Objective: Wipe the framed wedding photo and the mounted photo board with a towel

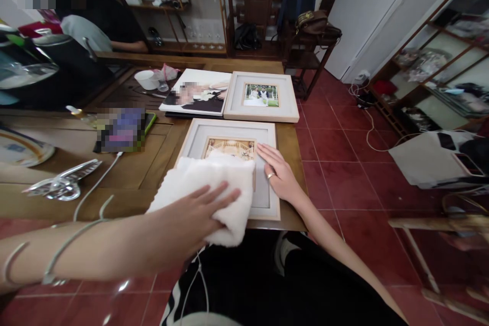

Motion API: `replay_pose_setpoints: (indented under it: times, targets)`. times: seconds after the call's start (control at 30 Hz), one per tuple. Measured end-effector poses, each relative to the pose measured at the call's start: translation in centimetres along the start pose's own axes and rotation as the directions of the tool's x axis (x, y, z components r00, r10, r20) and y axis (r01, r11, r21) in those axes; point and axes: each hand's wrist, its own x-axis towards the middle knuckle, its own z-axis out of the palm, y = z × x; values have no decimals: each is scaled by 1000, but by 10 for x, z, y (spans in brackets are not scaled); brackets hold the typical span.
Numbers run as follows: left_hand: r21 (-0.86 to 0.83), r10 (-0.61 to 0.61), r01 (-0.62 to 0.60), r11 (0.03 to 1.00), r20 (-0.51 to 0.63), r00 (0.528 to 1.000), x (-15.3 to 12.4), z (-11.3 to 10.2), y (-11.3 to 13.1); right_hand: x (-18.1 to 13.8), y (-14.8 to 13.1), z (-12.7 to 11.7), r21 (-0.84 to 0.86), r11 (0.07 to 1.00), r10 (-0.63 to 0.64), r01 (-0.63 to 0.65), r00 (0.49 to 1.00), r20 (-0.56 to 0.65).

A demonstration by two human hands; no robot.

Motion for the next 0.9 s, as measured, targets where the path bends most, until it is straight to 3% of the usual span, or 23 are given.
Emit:
replay_pose_setpoints:
  times: [0.13,0.27,0.4,0.6,0.9]
  targets:
    - [-57,-14,10,998,-66,998,9,0,16,1,0,-1,3,1000,3,-3,1000,-4]
    - [-174,27,-35,984,-48,999,35,-2,16,1,-1,-2,12,1000,-5,5,1000,2]
    - [-159,3,-14,987,-66,998,39,4,15,0,0,-2,12,1000,-6,6,1000,8]
    - [-121,-79,73,990,-47,996,10,13,1,0,0,-1,8,1000,-7,7,1000,2]
    - [-160,-242,233,959,-37,970,-61,16,-35,0,1,-1,5,1000,-23,23,1000,7]
